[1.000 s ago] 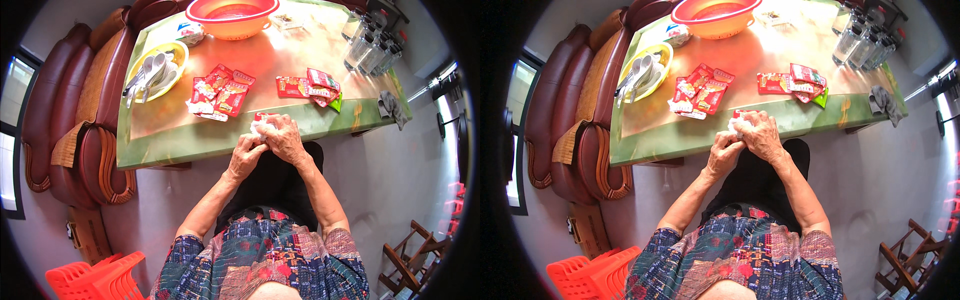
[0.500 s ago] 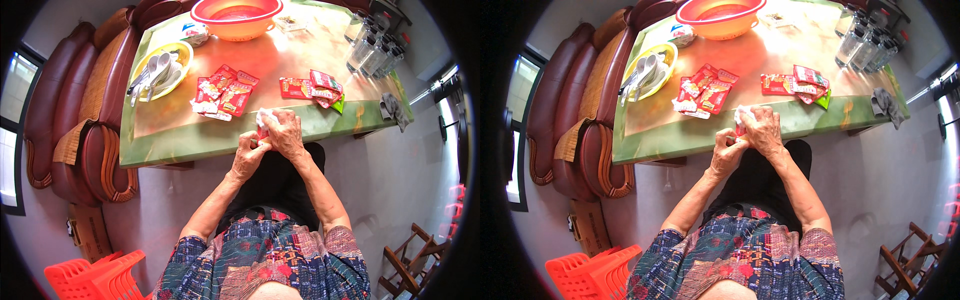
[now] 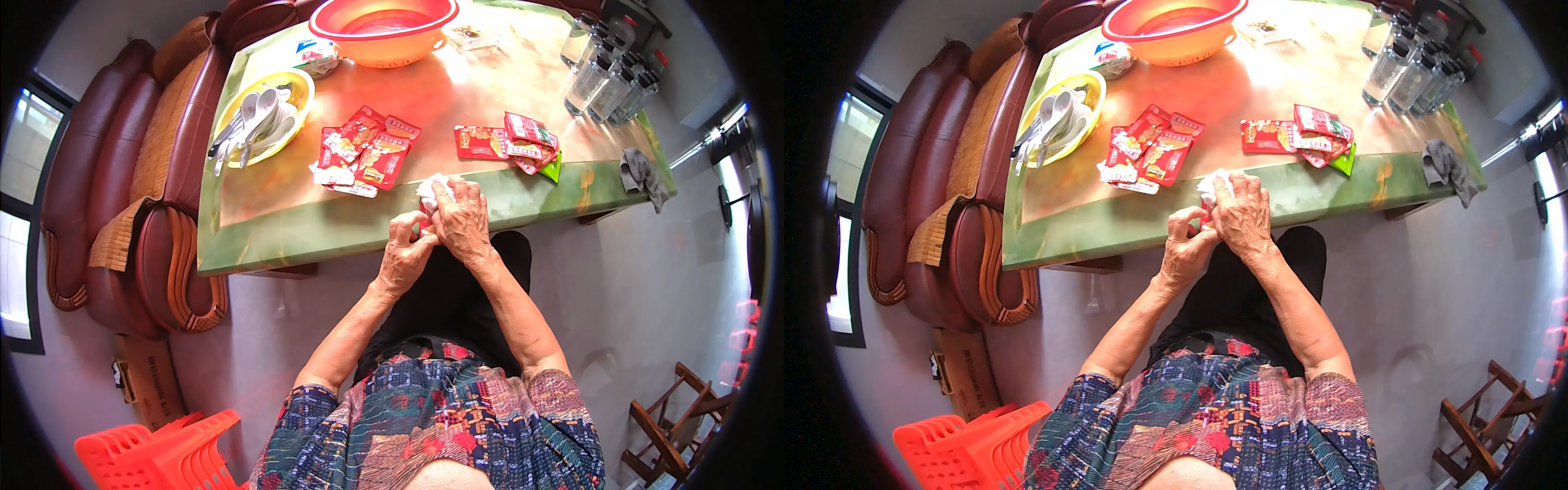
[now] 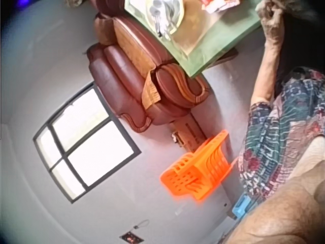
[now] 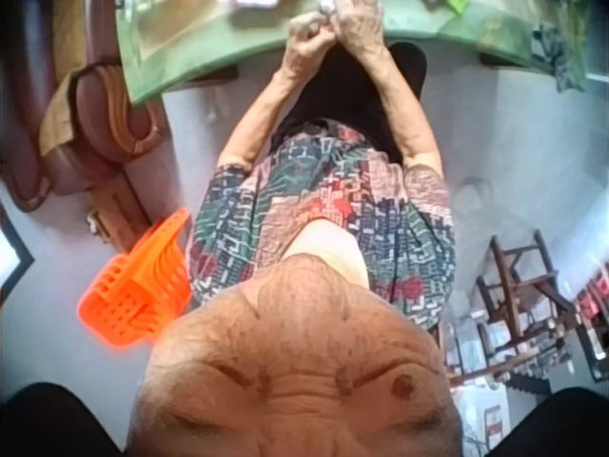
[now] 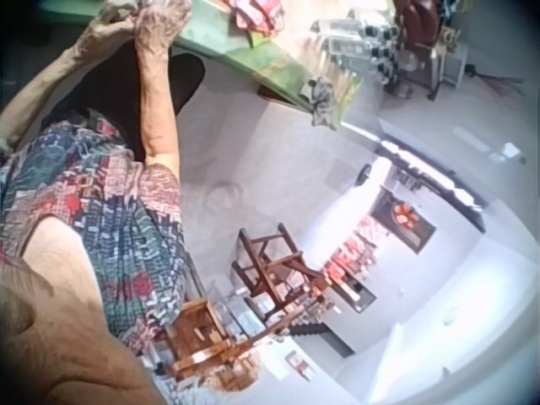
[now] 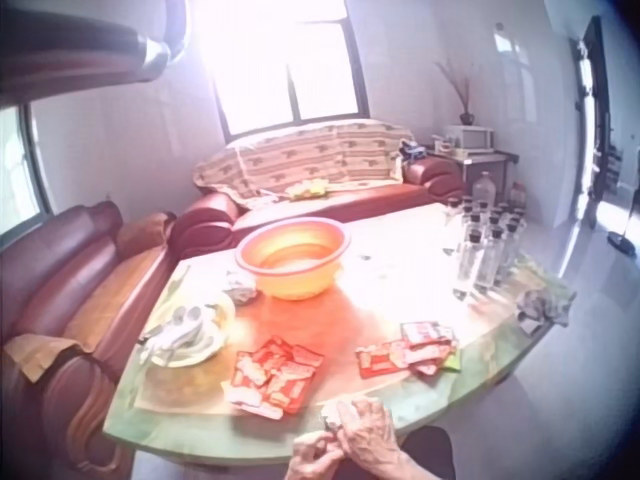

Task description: The person sits on the floor and repeatedly wipes the surface of small red packets with a white cloth. They pick up each packet, wipe it on both sides, and place it back on the floor.

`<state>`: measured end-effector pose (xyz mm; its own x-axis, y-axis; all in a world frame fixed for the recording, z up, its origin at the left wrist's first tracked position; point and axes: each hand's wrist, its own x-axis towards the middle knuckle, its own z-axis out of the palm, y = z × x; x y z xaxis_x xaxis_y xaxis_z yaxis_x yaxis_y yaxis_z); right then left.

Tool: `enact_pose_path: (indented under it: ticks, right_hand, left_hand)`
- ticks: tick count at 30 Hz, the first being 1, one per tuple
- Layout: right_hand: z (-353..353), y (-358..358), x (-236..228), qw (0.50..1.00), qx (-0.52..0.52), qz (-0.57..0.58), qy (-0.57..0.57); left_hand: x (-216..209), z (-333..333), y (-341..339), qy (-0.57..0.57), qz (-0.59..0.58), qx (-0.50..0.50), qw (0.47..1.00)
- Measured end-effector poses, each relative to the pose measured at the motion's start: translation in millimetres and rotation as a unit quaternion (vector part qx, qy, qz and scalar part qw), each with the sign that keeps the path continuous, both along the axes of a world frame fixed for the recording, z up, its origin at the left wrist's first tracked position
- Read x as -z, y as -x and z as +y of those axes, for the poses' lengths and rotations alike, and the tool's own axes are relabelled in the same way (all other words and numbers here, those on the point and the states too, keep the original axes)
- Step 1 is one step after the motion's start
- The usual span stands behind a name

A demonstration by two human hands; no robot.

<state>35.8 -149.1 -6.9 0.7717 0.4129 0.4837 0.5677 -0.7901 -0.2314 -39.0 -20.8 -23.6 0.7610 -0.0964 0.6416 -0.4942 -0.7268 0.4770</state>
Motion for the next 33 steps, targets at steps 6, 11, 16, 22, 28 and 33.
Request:
enact_pose_path:
  ticks: [6,11,16,22,28,33]
  right_hand:
    - [-20,9,3,0.999,0.005,-0.037,0.022]
    - [-37,13,0,0.996,0.044,-0.033,0.069]
    - [-31,17,-17,0.989,-0.139,-0.042,0.003]
    - [-20,2,-20,0.993,-0.11,0.037,0.02]
    - [-15,-12,-21,0.987,-0.15,0.059,-0.01]
    - [-43,7,-12,0.975,-0.213,0.061,0.016]
  left_hand:
    - [-1,1,-2,-0.009,-0.013,0.014,1.0]
    - [4,2,-4,-0.005,-0.012,0.025,1.0]
    - [10,3,-2,0.016,0.002,0.026,1.0]
    - [11,4,-1,-0.005,0.002,0.003,1.0]
    - [11,2,-3,0.019,0.0,-0.002,1.0]
    - [14,2,-1,0.007,0.003,-0.014,1.0]
